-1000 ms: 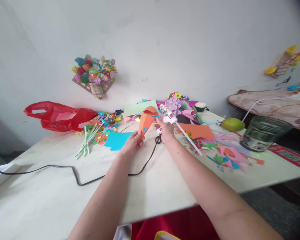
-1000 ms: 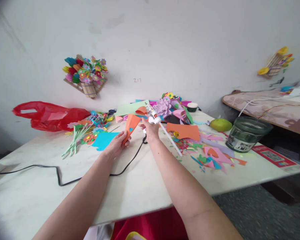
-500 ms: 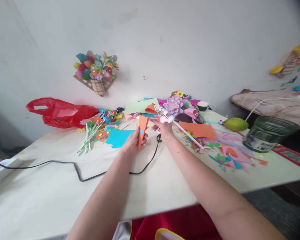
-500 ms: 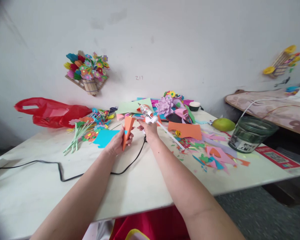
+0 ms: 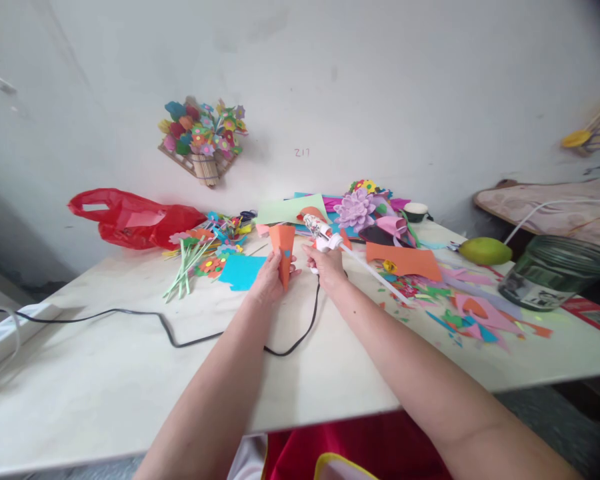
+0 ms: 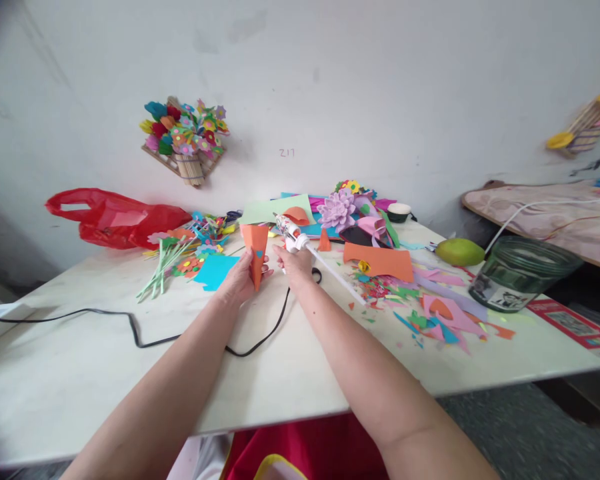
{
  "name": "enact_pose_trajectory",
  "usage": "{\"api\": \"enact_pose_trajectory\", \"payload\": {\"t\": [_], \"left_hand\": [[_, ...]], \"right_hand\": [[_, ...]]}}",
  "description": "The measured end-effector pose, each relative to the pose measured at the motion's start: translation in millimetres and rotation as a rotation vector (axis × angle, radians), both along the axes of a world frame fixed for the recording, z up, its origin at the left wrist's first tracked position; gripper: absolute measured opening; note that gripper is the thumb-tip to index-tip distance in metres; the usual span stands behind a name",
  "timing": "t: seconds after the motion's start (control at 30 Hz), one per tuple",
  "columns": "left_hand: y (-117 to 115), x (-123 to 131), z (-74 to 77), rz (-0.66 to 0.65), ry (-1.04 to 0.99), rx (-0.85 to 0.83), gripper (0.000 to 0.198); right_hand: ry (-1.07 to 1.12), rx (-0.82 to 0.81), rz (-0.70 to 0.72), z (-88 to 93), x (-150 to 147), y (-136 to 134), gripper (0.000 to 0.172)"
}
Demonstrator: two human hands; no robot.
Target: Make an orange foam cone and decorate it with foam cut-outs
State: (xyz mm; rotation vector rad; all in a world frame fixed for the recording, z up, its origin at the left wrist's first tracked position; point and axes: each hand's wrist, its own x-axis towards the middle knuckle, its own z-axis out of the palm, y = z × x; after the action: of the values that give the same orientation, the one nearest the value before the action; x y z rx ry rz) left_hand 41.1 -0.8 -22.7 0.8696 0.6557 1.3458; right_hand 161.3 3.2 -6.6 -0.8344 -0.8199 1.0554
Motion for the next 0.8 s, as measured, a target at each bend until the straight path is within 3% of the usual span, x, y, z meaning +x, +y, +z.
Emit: {"api": "enact_pose_trajectory", "payload": {"t": [0.17,0.43,0.8], "left_hand": [[-1.5,2.0,0.0,-0.004,0.031,0.026,0.022],[-1.8,6.0,-1.4,-0.021,0.171,0.149,0.028],[4.8,2.3,-7.4,0.047,0.298,0.196,0.031]], "right_hand": [[-0.055,-0.011,-0.057,-1.7,-8.5,-4.8,0.033],[-0.101,-0.029,-0.058,-7.0,-8.3,0.3,0.024],[-0.139,-0.074,-0.116,-9.9,-4.5,1.6,0.028]]}}
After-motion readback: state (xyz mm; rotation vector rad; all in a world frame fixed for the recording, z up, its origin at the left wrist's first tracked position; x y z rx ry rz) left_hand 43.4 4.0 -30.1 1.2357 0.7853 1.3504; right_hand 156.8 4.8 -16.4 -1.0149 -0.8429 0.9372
